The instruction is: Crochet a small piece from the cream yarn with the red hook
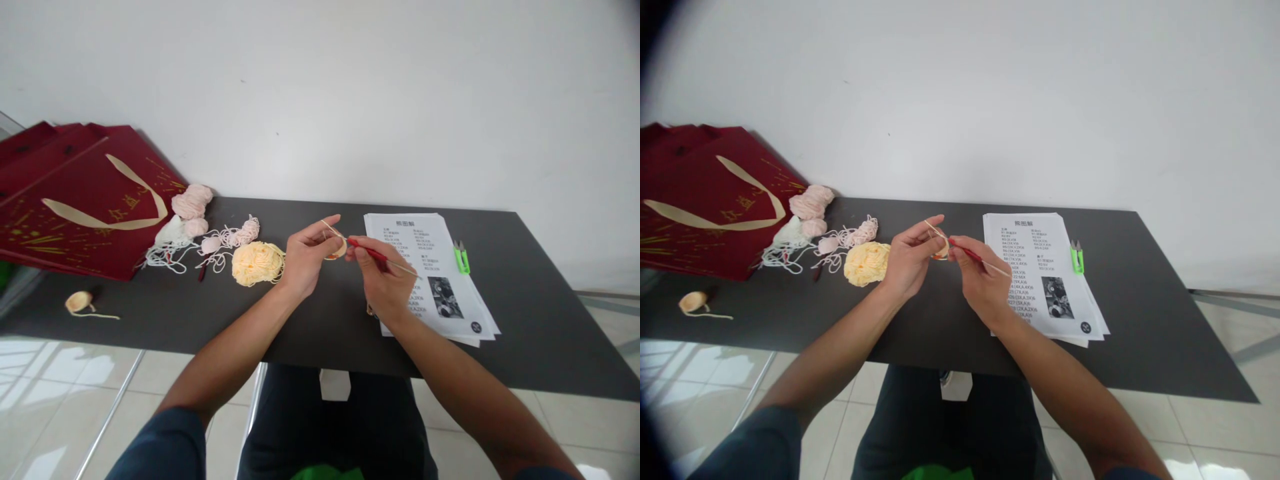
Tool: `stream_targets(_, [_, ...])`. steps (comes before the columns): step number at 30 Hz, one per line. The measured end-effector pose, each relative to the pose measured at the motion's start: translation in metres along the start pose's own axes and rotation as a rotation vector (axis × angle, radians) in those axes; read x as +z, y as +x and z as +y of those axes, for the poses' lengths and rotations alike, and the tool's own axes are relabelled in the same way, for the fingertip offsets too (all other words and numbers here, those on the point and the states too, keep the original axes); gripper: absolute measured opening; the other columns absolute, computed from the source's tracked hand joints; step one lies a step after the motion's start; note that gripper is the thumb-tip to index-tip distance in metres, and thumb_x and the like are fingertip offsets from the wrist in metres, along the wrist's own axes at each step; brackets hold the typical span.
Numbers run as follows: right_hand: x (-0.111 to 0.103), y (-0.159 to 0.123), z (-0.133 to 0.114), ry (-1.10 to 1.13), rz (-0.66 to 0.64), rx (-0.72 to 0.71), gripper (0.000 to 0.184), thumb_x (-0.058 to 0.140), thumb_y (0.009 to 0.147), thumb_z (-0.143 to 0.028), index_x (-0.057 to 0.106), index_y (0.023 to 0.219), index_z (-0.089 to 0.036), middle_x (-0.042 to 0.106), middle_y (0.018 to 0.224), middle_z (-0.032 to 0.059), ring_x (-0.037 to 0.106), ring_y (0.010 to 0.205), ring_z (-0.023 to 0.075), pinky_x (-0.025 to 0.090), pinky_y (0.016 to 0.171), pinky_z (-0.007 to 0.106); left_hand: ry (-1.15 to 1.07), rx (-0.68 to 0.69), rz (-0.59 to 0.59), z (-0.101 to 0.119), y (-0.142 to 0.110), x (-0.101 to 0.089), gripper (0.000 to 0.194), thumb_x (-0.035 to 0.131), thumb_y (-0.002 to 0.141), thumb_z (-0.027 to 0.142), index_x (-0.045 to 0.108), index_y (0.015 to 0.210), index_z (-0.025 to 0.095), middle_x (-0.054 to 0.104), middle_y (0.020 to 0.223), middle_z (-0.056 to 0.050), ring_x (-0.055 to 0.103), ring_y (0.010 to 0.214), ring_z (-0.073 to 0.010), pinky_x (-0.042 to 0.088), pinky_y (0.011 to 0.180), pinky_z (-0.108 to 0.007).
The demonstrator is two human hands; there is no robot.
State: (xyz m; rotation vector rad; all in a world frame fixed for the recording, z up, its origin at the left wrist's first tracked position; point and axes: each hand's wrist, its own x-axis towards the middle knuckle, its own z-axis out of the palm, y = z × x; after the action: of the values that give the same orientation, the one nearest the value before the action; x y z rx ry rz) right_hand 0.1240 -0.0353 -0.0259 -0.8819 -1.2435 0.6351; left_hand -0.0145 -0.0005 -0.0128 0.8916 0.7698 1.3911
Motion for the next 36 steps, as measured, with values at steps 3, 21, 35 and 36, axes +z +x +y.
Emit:
stream_targets(3, [-0.0037,-0.0024,0.0027,-0.119,-0.072,-0.277,0.035,0.072,0.092,-0.010,0.078,0.117,-0.034,0.083,0.115,0.0033,0.080,0.093,0.0208,0.068,0.082,0.041,-0.105,-0.049,0.007,0.0020,-0.0003,0.0020,0.044,0.091,0.069,0.019,0.080,0.112,0.023,0.076,0.083,0.001,0.067,0.072,-0.0090,0.052,0.073,-0.024])
stream_targets(21, [-0.0077,0.0013,0.0044,-0.230,-0.129,-0.464,0.052,0.071,0.088,0.001,0.074,0.127,-0.032,0.082,0.120,0.0064,0.080,0.100,0.0230,0.068,0.082,0.042,-0.143,-0.064,0.018,0.0029,0.0012,0.0008,0.049,0.092,0.070,0.020,0.078,0.117,0.020,0.078,0.083,0.001,0.068,0.074,-0.0091,0.052,0.077,-0.025])
stream_targets(35, [-0.0061,0.0003,0.0085,-0.088,-0.132,-0.279,0.037,0.071,0.092,-0.010,0.078,0.118,-0.035,0.082,0.120,0.0025,0.080,0.098,0.0213,0.069,0.083,0.041,-0.258,-0.182,0.008,0.0101,-0.0002,0.0034,0.046,0.089,0.070,0.015,0.077,0.114,0.017,0.076,0.082,0.000,0.068,0.077,-0.0103,0.052,0.080,-0.025])
stream_targets(36, [-0.0046,0.0014,0.0088,-0.016,-0.097,-0.181,0.030,0.072,0.092,-0.013,0.080,0.113,-0.034,0.083,0.116,0.0019,0.080,0.093,0.0199,0.069,0.081,0.039,-0.241,-0.175,-0.002,0.0101,0.0001,0.0028,0.046,0.089,0.069,0.016,0.077,0.114,0.017,0.076,0.083,-0.001,0.068,0.077,-0.0105,0.052,0.080,-0.025])
